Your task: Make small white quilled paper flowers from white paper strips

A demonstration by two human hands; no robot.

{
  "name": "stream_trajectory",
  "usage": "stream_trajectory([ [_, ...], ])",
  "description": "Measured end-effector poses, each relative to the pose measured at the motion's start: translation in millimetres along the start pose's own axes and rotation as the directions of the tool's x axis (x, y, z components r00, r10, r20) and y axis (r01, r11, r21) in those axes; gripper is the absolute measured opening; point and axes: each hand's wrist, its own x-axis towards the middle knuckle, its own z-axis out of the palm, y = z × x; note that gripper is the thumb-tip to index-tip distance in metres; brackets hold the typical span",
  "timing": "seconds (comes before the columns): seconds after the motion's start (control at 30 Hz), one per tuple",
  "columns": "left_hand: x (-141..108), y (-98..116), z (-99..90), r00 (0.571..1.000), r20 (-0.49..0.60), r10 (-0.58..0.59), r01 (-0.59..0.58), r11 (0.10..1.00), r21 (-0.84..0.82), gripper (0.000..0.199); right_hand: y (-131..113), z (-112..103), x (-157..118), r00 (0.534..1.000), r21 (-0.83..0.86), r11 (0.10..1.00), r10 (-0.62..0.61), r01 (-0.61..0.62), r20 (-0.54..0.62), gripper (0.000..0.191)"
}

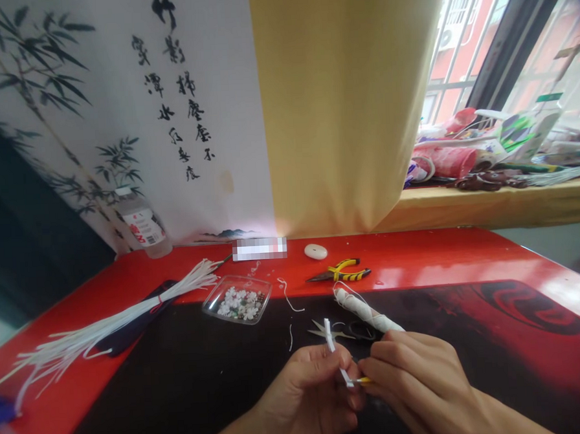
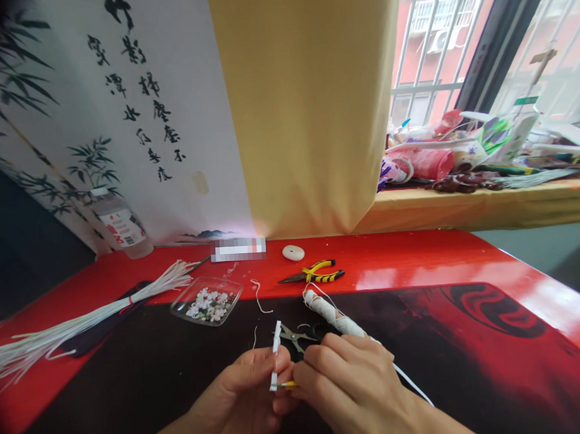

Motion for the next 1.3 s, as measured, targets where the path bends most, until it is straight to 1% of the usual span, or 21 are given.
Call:
stream_trajectory([
  [0.13, -0.1, -0.8, -0.8, 1.0, 0.026, -0.005, 0.006, 1.0, -0.009, 0.013, 1.1, -1.4, -1.4, 0.997, -0.048, 0.996, -0.079, 0.078, -0.024, 0.011],
  [0.23, 0.1, -0.7, -0.4, 1.0, 0.028, 0.002, -0.003, 1.0, 0.022, 0.013, 1.5, -3.5, -0.2, 0.991, -0.09, 0.988, -0.129, 0.125, -0.038, 0.012],
  [0.33, 0.8, 0.2, 0.9, 0.999, -0.033, -0.002, 0.005, 0.997, 0.071, 0.013, 2.3, -5.4, 0.6, 0.989, -0.126, 0.982, -0.145, 0.139, -0.04, 0.012],
  [0.43, 1.6, 1.8, 1.6, 0.986, -0.164, -0.039, 0.066, 0.985, 0.161, 0.023, 4.6, -5.8, -1.1, 0.988, -0.156, 0.978, -0.148, 0.14, -0.039, 0.011],
  [0.5, 1.7, 3.3, 1.8, 0.974, -0.222, -0.041, 0.097, 0.964, 0.247, 0.03, 6.8, -4.9, -3.4, 0.989, -0.174, 0.976, -0.139, 0.13, -0.042, 0.012],
  [0.57, 1.1, 5.3, 2.8, 0.976, -0.218, -0.023, 0.095, 0.94, 0.327, 0.034, 8.6, -3.5, -5.6, 0.989, -0.19, 0.974, -0.136, 0.124, -0.054, 0.012],
  [0.67, -1.4, 9.3, 6.5, 0.984, -0.179, -0.003, 0.075, 0.917, 0.392, 0.03, 9.6, -1.6, -6.8, 0.987, -0.196, 0.972, -0.145, 0.131, -0.062, 0.012],
  [0.73, -3.2, 11.9, 9.7, 0.985, -0.172, 0.011, 0.063, 0.907, 0.417, 0.023, 8.7, -0.9, -6.0, 0.989, -0.182, 0.975, -0.139, 0.128, -0.051, 0.01],
  [0.87, -5.7, 14.2, 14.2, 0.979, -0.196, 0.047, 0.046, 0.894, 0.446, 0.022, 5.5, -0.6, -2.9, 0.995, -0.134, 0.986, -0.1, 0.096, -0.021, 0.007],
  [0.97, -6.8, 13.3, 15.3, 0.978, -0.208, 0.028, 0.067, 0.897, 0.436, 0.023, 4.3, -0.5, -1.5, 0.997, -0.117, 0.991, -0.072, 0.071, -0.009, 0.007],
  [1.1, -7.8, 11.6, 14.7, 0.975, -0.222, 0.019, 0.081, 0.899, 0.43, 0.024, 5.3, 0.6, -1.0, 0.999, -0.103, 0.994, -0.048, 0.047, -0.011, 0.008],
  [1.2, -7.4, 10.6, 12.0, 0.966, -0.26, 0.011, 0.107, 0.893, 0.438, 0.023, 6.6, 1.5, 0.0, 0.999, -0.076, 0.996, -0.034, 0.036, 0.027, 0.008],
  [1.3, -6.5, 9.5, 8.5, 0.962, -0.274, 0.018, 0.106, 0.895, 0.433, 0.024, 7.1, 1.0, 2.5, 0.997, 0.007, 1.0, -0.019, 0.018, 0.081, 0.011],
])
